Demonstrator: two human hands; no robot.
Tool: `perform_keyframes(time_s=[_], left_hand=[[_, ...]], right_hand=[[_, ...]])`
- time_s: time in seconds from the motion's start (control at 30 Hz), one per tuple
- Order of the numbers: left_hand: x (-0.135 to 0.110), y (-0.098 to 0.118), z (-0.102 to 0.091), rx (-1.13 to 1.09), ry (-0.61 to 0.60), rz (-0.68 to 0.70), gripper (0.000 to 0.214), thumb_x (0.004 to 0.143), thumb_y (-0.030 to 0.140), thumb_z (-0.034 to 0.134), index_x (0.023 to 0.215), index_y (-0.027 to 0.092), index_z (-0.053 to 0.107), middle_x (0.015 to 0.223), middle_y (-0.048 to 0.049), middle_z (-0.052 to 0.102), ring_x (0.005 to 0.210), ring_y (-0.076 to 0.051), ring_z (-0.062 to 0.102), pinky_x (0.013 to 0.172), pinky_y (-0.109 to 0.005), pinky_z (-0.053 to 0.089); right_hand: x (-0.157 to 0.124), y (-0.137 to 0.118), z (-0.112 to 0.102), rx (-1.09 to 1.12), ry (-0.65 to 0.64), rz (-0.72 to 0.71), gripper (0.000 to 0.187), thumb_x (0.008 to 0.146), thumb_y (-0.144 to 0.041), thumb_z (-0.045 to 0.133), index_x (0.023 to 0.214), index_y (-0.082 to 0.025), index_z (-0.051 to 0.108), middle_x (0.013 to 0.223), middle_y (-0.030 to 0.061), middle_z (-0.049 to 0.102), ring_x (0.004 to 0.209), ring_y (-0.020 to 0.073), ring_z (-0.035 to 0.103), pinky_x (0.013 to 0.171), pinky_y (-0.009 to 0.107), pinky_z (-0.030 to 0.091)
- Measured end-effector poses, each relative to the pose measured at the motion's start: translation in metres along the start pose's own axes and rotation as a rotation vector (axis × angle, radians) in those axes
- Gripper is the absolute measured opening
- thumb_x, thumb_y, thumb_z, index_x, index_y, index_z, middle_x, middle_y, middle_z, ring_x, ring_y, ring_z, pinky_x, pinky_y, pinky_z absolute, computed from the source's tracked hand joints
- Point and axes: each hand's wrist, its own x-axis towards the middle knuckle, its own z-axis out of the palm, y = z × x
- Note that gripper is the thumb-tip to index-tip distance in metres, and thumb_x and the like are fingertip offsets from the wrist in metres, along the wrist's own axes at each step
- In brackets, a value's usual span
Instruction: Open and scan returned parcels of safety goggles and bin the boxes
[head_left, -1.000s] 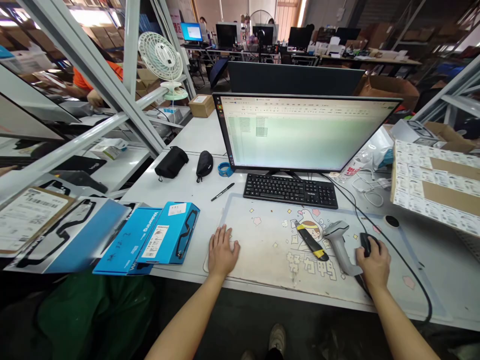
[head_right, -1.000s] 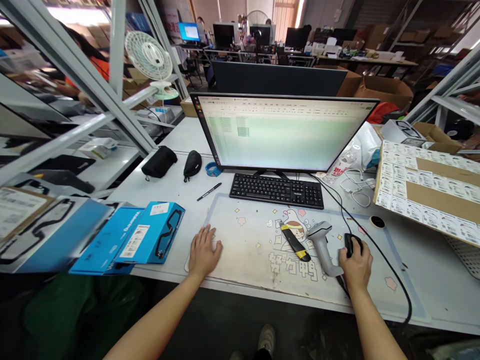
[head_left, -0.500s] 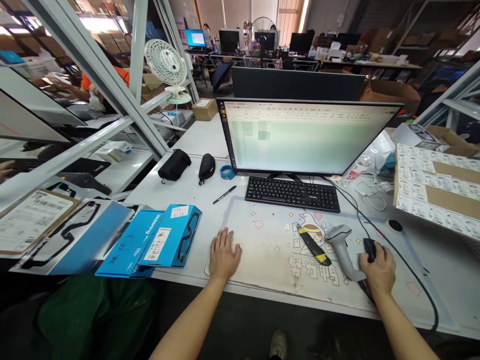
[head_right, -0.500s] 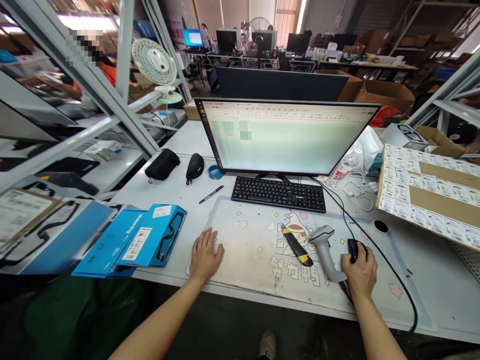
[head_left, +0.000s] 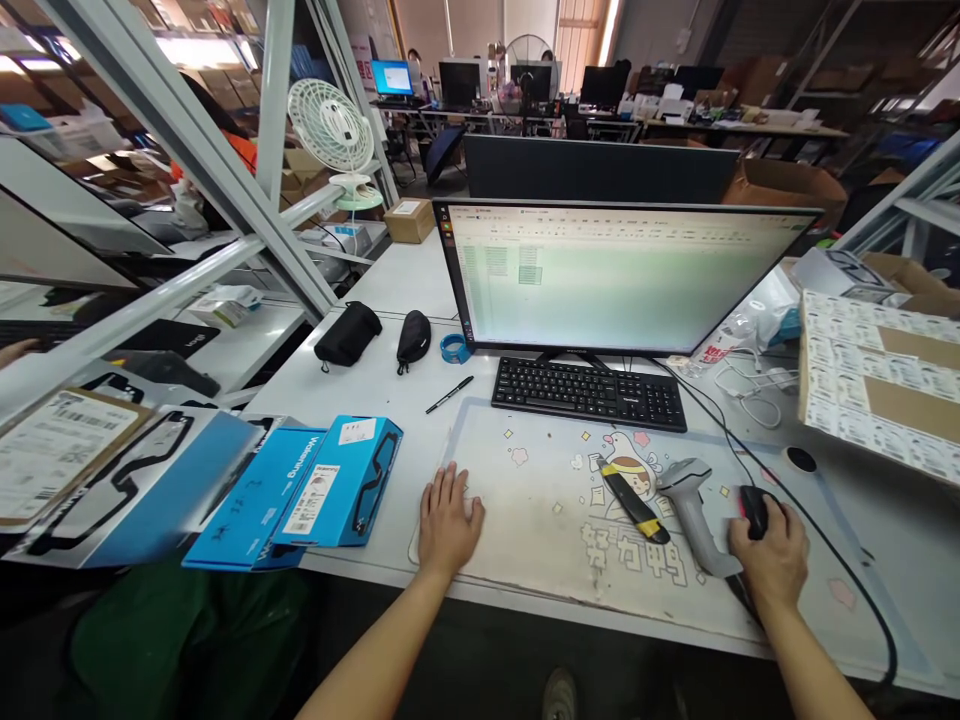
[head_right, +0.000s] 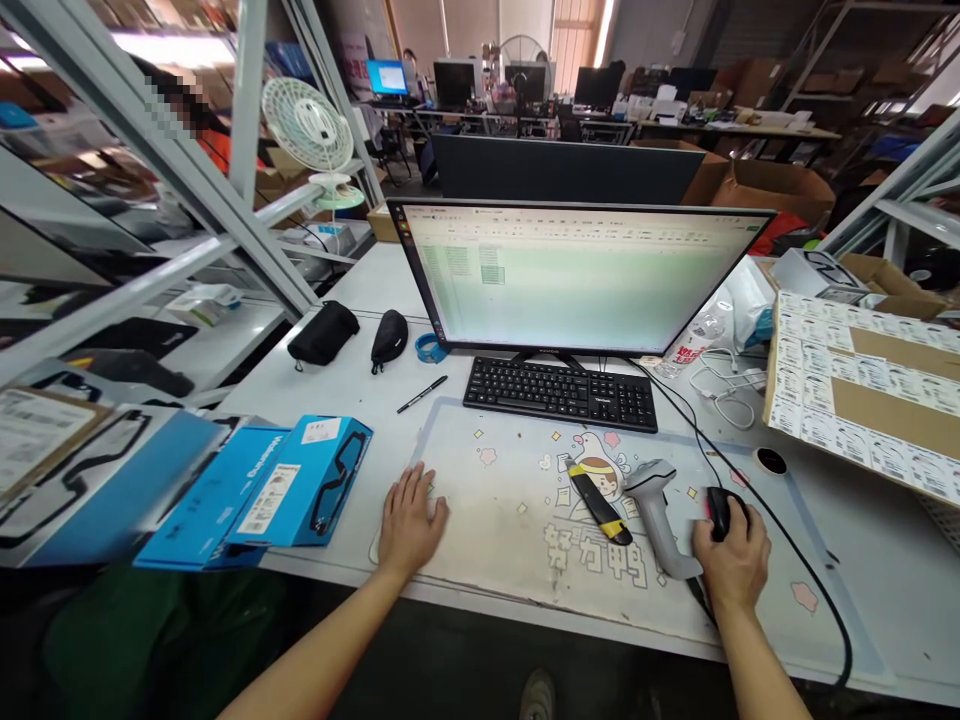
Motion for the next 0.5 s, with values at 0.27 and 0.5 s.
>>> perform_keyframes(time_s=[0.27, 0.5], left_hand=[[-0.001, -0.003, 0.001, 0.028, -0.001, 0.030, 0.054, 0.104, 0.034, 0.048, 0.152, 0.014, 0.061, 0.170, -0.0153, 0.048, 0.160, -0.035, 0.041, 0.133, -0.058, 0.031], [-0.001, -0.002, -0.001, 0.041, 0.009, 0.045, 0.053, 0.104, 0.032, 0.049, 0.152, 0.013, 0.061, 0.169, -0.0146, 0.050, 0.159, -0.035, 0.043, 0.132, -0.058, 0.032]], right_hand=[[-0.001, -0.005, -0.001, -0.047, -0.048, 0.099, 0.066, 0.088, -0.046, 0.059, 0.147, -0.017, 0.067, 0.149, 0.0210, 0.059, 0.121, 0.0433, 0.064, 0.093, 0.054, 0.055], [0.002, -0.010, -0.005, -0.082, -0.091, 0.128, 0.068, 0.091, -0.051, 0.057, 0.149, -0.016, 0.066, 0.154, 0.0201, 0.059, 0.127, 0.0443, 0.063, 0.098, 0.055, 0.055]])
